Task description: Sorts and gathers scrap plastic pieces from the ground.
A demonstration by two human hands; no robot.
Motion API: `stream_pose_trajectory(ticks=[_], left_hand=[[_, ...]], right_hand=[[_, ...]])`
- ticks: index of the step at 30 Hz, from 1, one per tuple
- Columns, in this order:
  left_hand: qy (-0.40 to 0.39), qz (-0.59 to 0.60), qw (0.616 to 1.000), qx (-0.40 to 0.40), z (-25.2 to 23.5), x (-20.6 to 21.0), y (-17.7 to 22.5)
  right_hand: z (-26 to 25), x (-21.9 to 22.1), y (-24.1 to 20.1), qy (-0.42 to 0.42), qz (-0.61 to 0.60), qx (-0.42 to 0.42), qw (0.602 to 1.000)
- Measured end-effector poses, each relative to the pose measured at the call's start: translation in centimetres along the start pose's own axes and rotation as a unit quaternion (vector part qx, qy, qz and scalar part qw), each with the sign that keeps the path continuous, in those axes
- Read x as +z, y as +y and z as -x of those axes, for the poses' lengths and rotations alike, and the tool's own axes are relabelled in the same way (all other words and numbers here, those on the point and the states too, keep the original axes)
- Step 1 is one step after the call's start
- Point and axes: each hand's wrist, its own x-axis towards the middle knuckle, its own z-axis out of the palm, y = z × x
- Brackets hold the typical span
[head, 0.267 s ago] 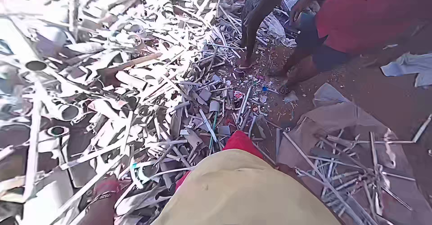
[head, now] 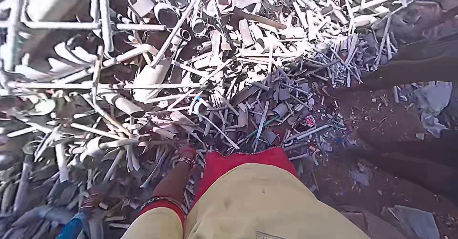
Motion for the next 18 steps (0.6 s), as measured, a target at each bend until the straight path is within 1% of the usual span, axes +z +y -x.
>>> stream_pose_trajectory(ticks=[1,2,3,4,5,6,7,9,10,11,13,14,16,17,18], left_hand=[[-0.027,0.009,0.999,-0.019,1.0,2.5,-0.6],[-0.047,0.014,0.998,-0.037,1.9,4.9,-1.0],[-0.065,0.009,0.996,-0.054,2.6,7.0,-0.8],[-0.079,0.003,0.994,-0.069,3.0,8.5,-0.1],[-0.091,0.011,0.993,-0.077,3.3,9.6,1.0],[-0.102,0.028,0.992,-0.073,3.6,10.1,2.4],[-0.11,0.048,0.991,-0.057,3.4,10.4,3.9],[-0.109,0.114,0.987,-0.01,1.1,10.2,7.3],[-0.096,0.145,0.985,0.01,-0.7,9.5,9.4],[-0.074,0.16,0.984,0.033,-3.1,8.3,11.8],[-0.015,0.134,0.987,0.088,-8.1,4.7,16.6],[0.018,0.102,0.988,0.115,-10.5,2.4,19.3],[0.084,0.063,0.984,0.142,-14.9,-2.1,24.6],[0.103,0.053,0.984,0.139,-16.8,-4.0,27.1],[0.098,0.044,0.988,0.115,-18.6,-5.6,29.3]], right_hand=[[-1.9,-2.4,-1.9,-0.05,0.026,-0.03,0.998],[-4.5,-2.8,-2.7,0.013,0.039,-0.095,0.995],[-8.2,-2.5,-3.3,0.108,0.036,-0.165,0.98],[-10.5,-4.2,-6.1,0.082,0.054,-0.164,0.981],[-11.7,-6.0,-9.7,0.044,0.056,-0.151,0.986],[-12.4,-7.2,-13.1,0.034,0.027,-0.155,0.987],[-12.7,-7.7,-16.3,0.039,-0.02,-0.171,0.984],[-13.2,-6.9,-20.9,0.026,-0.109,-0.22,0.969],[-13.2,-5.8,-22.5,0.002,-0.13,-0.235,0.963],[-13.2,-4.6,-23.5,-0.028,-0.126,-0.247,0.96],[-13.1,-1.8,-23.8,-0.096,-0.052,-0.268,0.957],[-13.1,-0.6,-23.3,-0.127,0.003,-0.277,0.953],[-13.4,1.3,-21.1,-0.18,0.067,-0.292,0.937],[-14.0,2.1,-19.4,-0.197,0.077,-0.296,0.932],[-14.8,2.6,-17.9,-0.211,0.078,-0.282,0.933]])
